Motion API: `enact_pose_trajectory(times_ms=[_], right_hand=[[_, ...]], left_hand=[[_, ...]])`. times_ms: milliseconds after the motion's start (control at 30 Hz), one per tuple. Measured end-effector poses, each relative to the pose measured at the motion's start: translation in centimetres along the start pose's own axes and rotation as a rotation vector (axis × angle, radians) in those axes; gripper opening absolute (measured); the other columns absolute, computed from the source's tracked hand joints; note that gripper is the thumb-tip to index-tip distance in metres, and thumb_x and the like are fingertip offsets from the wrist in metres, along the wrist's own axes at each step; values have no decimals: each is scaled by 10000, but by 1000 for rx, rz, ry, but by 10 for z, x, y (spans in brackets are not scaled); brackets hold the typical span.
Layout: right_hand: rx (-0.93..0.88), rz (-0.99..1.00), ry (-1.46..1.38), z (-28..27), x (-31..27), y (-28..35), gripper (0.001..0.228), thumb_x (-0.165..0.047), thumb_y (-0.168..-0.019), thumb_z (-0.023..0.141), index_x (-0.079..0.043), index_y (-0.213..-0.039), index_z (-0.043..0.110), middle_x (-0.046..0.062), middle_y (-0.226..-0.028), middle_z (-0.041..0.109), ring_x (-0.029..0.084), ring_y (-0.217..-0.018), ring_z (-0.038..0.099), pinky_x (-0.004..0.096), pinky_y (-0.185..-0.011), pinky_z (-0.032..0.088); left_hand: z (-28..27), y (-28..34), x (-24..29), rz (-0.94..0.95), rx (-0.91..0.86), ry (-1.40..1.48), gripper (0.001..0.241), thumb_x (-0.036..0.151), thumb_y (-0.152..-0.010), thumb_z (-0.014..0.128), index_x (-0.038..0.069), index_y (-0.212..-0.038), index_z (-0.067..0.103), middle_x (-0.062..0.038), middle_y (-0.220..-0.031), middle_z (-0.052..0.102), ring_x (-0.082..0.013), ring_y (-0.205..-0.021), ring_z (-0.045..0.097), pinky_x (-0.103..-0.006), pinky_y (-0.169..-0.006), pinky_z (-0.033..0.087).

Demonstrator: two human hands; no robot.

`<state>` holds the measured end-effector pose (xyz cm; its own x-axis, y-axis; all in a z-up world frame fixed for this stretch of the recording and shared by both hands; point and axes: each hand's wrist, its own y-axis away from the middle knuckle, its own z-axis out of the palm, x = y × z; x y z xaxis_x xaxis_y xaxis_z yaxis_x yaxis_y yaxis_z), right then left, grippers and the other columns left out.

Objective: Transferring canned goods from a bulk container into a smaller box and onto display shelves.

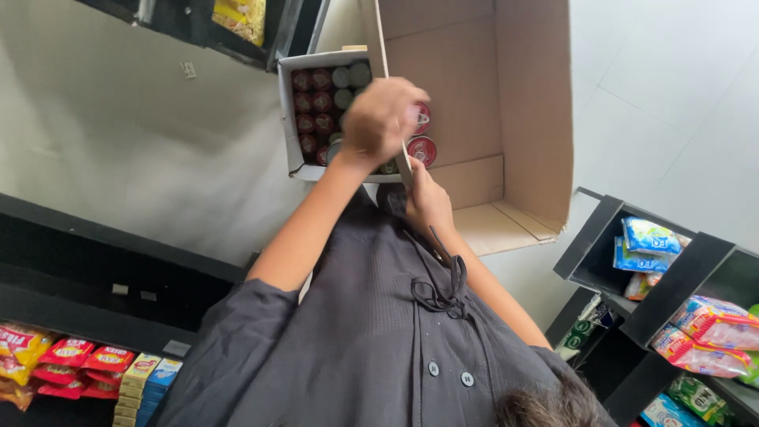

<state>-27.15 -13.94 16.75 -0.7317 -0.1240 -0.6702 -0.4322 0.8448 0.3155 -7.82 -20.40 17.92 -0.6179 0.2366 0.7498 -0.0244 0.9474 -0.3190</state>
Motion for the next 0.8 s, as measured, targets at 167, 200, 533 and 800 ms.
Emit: enact_pose_trajectory(times_ms=[167, 200, 533, 800], right_hand=[[-17, 9, 41, 1, -12, -2, 566, -23, -914, 570, -159, -1439, 409, 251, -1159, 679, 507, -962, 646, 593, -775, 497], [-28, 18, 55, 3, -13, -3, 563, -22, -918, 568, -162, -1441, 412, 253, -1153, 679, 510, -965, 643, 595, -781, 493], [-10, 114, 50, 2, -12, -1, 533, -55, -945, 603, -157, -1439, 431, 260, -1095, 683, 504, -1014, 640, 574, -807, 487], [-7, 48, 48, 8, -5, 0, 568, -44, -915, 598, -153, -1443, 418, 256, -1129, 679, 492, -990, 647, 572, -792, 494]], left_hand=[[25, 124, -138, -584, -33, -289, 473, 212, -897, 771, 117, -1280, 509, -159, -1269, 525, -403, -1147, 601, -488, -934, 527], [40, 151, -171, -819, -283, -332, 714, 328, -832, 847, 111, -1368, 427, -225, -1345, 460, -472, -1139, 575, -534, -911, 514], [123, 217, -210, -1004, -541, -82, 1134, 253, -623, 950, 470, -1517, 287, -248, -1626, 193, -513, -1264, 542, -527, -1001, 522], [108, 182, -191, -1257, -370, 3, 670, 416, -770, 895, 310, -1281, 475, -192, -1354, 392, -513, -1138, 602, -555, -930, 538]])
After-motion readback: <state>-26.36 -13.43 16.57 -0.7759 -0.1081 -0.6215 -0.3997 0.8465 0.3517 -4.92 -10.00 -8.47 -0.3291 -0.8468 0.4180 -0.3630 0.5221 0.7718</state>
